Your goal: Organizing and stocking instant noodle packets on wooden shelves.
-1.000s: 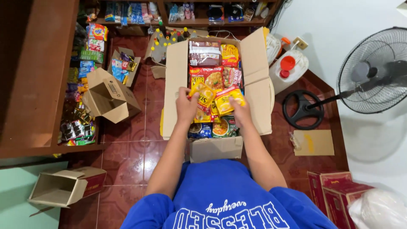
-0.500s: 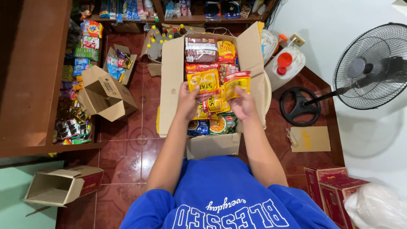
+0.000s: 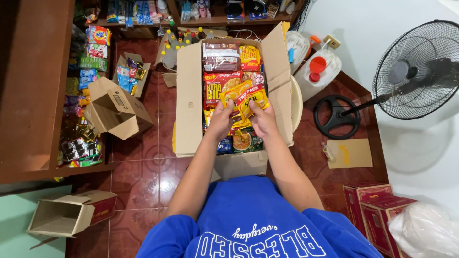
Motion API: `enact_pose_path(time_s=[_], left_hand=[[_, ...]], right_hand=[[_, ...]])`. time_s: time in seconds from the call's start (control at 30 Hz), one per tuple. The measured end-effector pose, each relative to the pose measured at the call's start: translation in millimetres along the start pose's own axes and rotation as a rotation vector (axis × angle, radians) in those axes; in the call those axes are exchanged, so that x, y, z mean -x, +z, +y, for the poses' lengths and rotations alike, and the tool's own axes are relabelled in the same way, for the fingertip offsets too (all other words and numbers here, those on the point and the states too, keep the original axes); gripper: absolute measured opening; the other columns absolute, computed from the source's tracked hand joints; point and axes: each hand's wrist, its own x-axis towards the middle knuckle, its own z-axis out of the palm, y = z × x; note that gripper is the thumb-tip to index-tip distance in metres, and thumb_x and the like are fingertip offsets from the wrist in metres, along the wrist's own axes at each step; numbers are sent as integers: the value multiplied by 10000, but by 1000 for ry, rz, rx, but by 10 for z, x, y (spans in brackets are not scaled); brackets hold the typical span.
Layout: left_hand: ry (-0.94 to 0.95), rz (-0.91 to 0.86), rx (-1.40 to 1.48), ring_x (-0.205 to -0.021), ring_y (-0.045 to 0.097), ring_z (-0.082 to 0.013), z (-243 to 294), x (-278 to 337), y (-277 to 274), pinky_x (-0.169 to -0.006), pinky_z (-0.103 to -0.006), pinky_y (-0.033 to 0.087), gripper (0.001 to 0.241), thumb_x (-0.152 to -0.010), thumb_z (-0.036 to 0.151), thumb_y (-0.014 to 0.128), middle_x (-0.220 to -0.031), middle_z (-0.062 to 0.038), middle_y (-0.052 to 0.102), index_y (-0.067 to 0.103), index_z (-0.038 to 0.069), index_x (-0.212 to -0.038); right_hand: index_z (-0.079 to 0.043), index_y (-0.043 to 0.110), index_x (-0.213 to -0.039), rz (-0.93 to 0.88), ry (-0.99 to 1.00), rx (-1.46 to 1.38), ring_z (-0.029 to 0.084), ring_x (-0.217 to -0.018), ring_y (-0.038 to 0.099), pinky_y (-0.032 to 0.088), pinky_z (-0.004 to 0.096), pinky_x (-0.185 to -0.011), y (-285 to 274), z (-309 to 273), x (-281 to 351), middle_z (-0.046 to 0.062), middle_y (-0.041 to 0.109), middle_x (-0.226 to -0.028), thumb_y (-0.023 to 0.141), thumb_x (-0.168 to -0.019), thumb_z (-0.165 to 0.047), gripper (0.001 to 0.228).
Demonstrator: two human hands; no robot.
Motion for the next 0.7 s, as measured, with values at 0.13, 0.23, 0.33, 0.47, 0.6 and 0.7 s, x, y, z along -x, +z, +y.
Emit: enact_pose_path(time_s=[0.13,0.23,0.33,0.47,0.6,0.7], left_hand=[[71,2,99,-1088,697,-205,156,23,129,-894,-415,599,355,-1083,287,541,-1276,-85,662,522,68,-1362],[206,118,-75,-1097,688,-161,281,41,101,-924,-359,600,347,-1023,178,608,-1252,-69,674,533,59,-1340],[294,126,-326,-1067,691,-134,396,57,-82,-921,-299,581,349,-982,103,714,-1214,-94,704,594,13,-1297],[77,97,-524,-836,677,-130,633,124,-58,-711,-271,559,366,-897,118,809,-1013,-94,721,657,-15,-1203],[78,69,-691,-799,635,-74,649,75,-81,-655,-251,542,423,-831,106,841,-967,-33,681,609,32,-1177],[-39,84,-400,-599,608,-199,387,-122,-382,-511,-313,493,381,-878,101,688,-786,-144,649,540,37,-1223]], right_hand=[[-84,535,-1344,-9,5,-73,254,-1167,662,564,460,-984,-100,-40,-25,84,666,-1270,707,-950,-86,430],[-60,542,-1361,-42,-11,-124,265,-1187,662,557,468,-1015,-193,-101,-48,101,667,-1292,717,-959,-76,439],[-72,548,-1353,-50,-56,-114,250,-1188,665,559,459,-1034,-241,-127,-79,84,673,-1278,731,-941,-68,450],[-46,556,-1349,-109,-18,-50,243,-1156,673,568,455,-1012,-340,-99,-106,97,678,-1264,727,-970,-90,418],[-50,523,-1359,-233,131,87,224,-1149,674,578,446,-982,-219,-102,-57,90,659,-1275,707,-980,-108,425],[-50,512,-1384,-279,190,108,207,-1150,671,574,420,-976,-56,-91,-9,82,659,-1288,680,-990,-154,441]])
